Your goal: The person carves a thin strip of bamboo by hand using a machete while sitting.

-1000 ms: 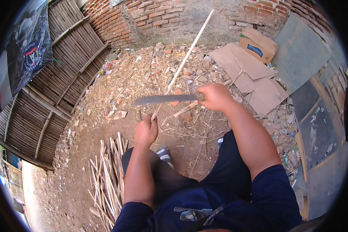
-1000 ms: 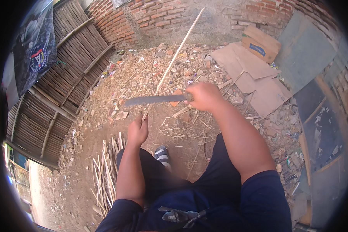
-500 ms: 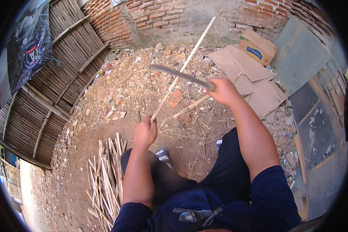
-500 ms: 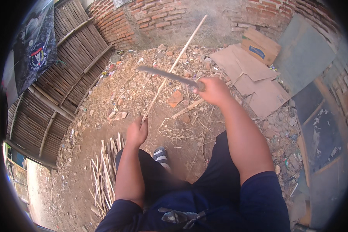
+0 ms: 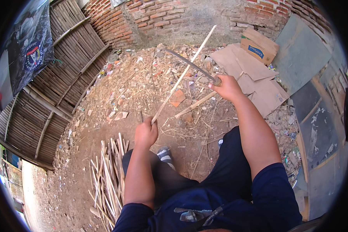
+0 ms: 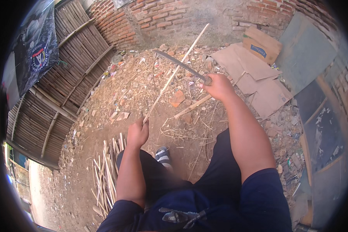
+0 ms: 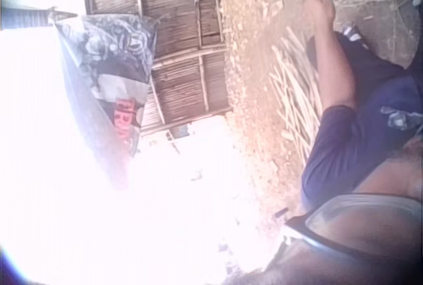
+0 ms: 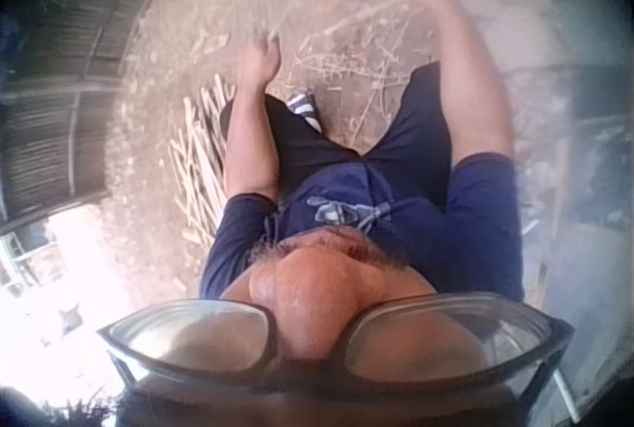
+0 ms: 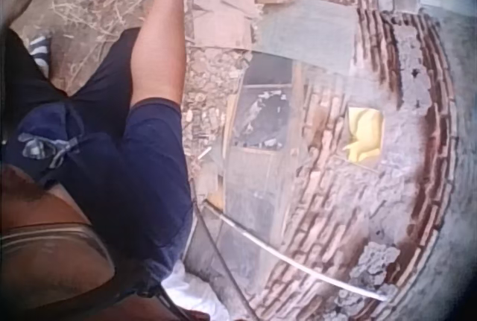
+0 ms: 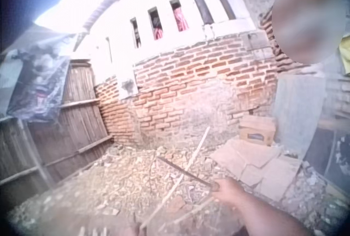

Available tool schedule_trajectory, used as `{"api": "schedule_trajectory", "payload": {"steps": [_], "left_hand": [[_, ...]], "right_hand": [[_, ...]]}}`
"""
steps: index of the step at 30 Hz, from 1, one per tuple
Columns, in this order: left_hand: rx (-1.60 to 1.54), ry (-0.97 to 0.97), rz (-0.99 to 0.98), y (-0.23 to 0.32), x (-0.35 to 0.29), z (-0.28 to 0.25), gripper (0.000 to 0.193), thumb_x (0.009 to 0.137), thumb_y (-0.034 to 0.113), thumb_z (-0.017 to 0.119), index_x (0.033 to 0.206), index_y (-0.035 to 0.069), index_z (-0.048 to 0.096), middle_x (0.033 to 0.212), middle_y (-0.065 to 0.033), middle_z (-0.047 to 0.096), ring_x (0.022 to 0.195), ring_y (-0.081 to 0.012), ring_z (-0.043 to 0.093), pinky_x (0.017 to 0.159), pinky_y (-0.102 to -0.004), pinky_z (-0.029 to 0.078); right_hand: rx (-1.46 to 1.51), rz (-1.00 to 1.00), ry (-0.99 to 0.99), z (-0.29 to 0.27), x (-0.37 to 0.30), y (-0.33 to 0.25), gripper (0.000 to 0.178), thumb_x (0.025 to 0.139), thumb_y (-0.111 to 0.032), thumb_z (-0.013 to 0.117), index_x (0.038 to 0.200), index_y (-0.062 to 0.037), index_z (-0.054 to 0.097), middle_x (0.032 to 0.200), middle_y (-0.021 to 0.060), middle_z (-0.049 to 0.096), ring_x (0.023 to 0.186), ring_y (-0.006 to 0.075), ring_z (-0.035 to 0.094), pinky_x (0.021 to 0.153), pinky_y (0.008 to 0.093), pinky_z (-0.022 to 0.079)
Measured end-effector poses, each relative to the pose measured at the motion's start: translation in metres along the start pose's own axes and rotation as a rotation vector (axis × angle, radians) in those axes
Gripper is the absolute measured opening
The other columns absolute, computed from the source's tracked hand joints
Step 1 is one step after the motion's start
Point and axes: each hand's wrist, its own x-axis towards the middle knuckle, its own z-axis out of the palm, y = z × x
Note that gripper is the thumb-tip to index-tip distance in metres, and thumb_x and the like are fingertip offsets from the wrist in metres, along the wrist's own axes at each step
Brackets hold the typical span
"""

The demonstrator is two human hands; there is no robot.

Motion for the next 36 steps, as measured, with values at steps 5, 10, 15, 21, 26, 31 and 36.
{"api": "schedule_trajectory", "payload": {"steps": [5,10,15,21,26,31,36], "left_hand": [[-0.077,0.045,0.04,-0.003,0.001,0.006,0.036,0.101,0.029,0.057,0.125,0.006,0.07,0.1,-0.0301,0.072,0.099,-0.0497,0.069,0.087,-0.0561,0.054],[-0.051,0.034,0.033,0.004,0.0,0.008,0.036,0.1,0.029,0.058,0.125,0.006,0.07,0.1,-0.0308,0.072,0.1,-0.0494,0.069,0.088,-0.0555,0.054],[-0.043,0.059,0.019,0.002,0.0,0.003,0.036,0.1,0.029,0.058,0.125,0.006,0.07,0.1,-0.0313,0.072,0.1,-0.0495,0.069,0.088,-0.0551,0.054],[-0.044,0.09,0.048,-0.001,-0.002,0.006,0.037,0.1,0.029,0.059,0.125,0.004,0.069,0.098,-0.0318,0.071,0.096,-0.0496,0.069,0.085,-0.0554,0.054],[-0.047,0.069,0.058,0.006,-0.001,0.007,0.036,0.1,0.028,0.058,0.125,0.004,0.069,0.094,-0.0314,0.071,0.092,-0.0499,0.07,0.082,-0.0556,0.055],[-0.047,0.084,0.067,-0.002,0.001,0.009,0.036,0.1,0.028,0.058,0.124,0.005,0.069,0.097,-0.0309,0.072,0.094,-0.0493,0.069,0.083,-0.0556,0.054],[-0.009,0.047,0.022,0.003,-0.001,0.003,0.034,0.1,0.029,0.058,0.123,0.008,0.07,0.099,-0.0306,0.072,0.097,-0.049,0.069,0.085,-0.056,0.054]], "right_hand": [[-0.099,-0.186,-0.195,-0.003,-0.019,-0.028,0.046,0.086,-0.045,0.083,0.118,-0.0129,0.076,0.098,0.014,0.076,0.097,0.0329,0.074,0.083,0.0466,0.058],[-0.238,-0.342,-0.261,0.008,-0.029,-0.042,0.043,0.085,-0.047,0.082,0.112,-0.0144,0.076,0.095,0.0122,0.075,0.093,0.0334,0.074,0.082,0.047,0.058],[-0.077,-0.134,-0.128,0.003,-0.006,-0.015,0.046,0.086,-0.045,0.082,0.122,-0.0159,0.075,0.099,0.0137,0.076,0.097,0.0334,0.074,0.084,0.0472,0.058],[0.005,-0.201,0.017,0.003,-0.02,-0.018,0.045,0.083,-0.043,0.085,0.113,-0.0117,0.076,0.089,0.0167,0.074,0.086,0.0359,0.073,0.076,0.0456,0.055],[-0.217,-0.41,-0.179,0.007,-0.032,-0.041,0.038,0.085,-0.042,0.083,0.111,-0.0151,0.076,0.091,0.0116,0.075,0.09,0.0346,0.073,0.077,0.0471,0.056],[-0.126,-0.244,-0.078,0.007,-0.017,-0.026,0.045,0.086,-0.045,0.082,0.117,-0.0143,0.076,0.098,0.0126,0.076,0.094,0.0341,0.074,0.082,0.0478,0.058],[-0.021,-0.08,0.04,-0.004,-0.008,-0.01,0.049,0.085,-0.044,0.084,0.118,-0.0092,0.075,0.105,0.0181,0.075,0.099,0.0357,0.073,0.085,0.0464,0.057]]}}
